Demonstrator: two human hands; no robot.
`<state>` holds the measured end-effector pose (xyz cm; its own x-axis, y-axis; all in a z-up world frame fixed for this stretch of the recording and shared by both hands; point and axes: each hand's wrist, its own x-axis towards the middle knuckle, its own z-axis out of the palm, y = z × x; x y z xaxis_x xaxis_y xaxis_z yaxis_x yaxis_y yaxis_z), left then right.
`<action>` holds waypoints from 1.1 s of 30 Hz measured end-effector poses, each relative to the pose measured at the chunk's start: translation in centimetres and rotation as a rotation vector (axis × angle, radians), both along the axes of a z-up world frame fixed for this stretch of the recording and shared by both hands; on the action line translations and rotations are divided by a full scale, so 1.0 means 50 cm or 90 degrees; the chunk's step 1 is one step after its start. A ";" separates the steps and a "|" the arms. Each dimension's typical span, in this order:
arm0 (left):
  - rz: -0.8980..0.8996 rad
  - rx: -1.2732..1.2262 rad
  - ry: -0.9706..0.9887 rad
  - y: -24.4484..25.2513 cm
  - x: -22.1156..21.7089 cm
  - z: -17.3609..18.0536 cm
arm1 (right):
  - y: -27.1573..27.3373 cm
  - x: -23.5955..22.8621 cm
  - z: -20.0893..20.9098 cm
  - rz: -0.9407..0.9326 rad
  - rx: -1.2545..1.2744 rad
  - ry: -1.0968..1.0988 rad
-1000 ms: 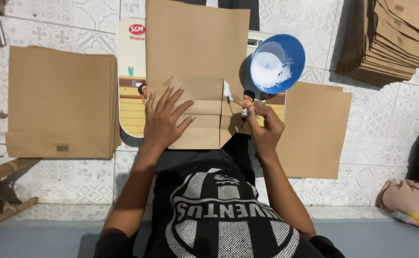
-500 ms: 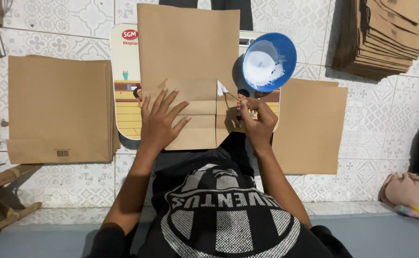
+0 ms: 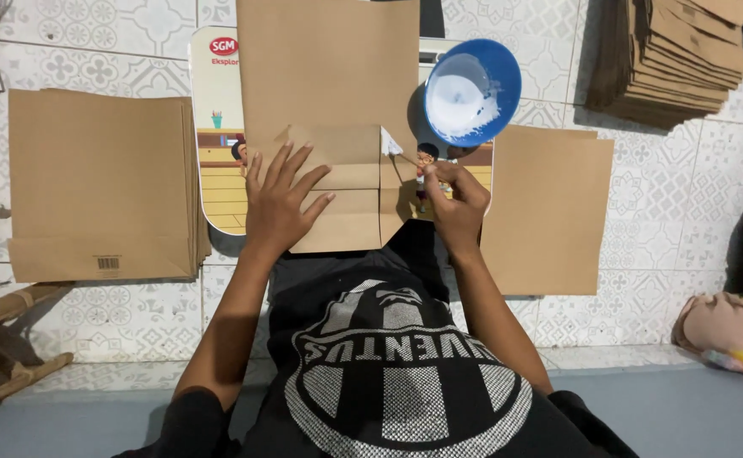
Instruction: Applying glue to the bottom flaps of paper bags and folding them to complete assembly.
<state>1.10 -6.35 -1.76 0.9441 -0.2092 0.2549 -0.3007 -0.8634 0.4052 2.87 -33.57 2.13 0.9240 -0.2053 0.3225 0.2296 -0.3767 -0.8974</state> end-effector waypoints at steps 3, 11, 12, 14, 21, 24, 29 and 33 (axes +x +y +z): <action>0.003 0.006 -0.004 -0.001 -0.002 0.003 | -0.015 -0.019 0.001 -0.025 -0.005 0.027; 0.007 0.006 -0.004 -0.002 0.000 -0.004 | -0.028 -0.055 0.023 -0.057 0.063 0.027; 0.008 0.007 0.004 -0.001 -0.008 -0.006 | -0.023 -0.062 0.029 -0.053 0.093 0.022; 0.008 0.008 0.001 -0.001 -0.012 -0.003 | -0.010 -0.055 0.021 -0.044 0.093 0.028; 0.005 0.017 0.009 0.000 -0.012 0.004 | 0.011 -0.033 0.017 -0.044 -0.020 -0.015; 0.000 0.027 0.014 0.003 -0.013 -0.005 | -0.021 -0.044 0.017 -0.064 -0.139 -0.057; 0.010 0.008 0.021 -0.003 -0.020 0.004 | -0.040 -0.071 0.026 -0.088 -0.050 0.003; 0.012 0.016 0.011 -0.003 -0.012 0.003 | -0.022 -0.060 0.024 -0.070 -0.012 0.012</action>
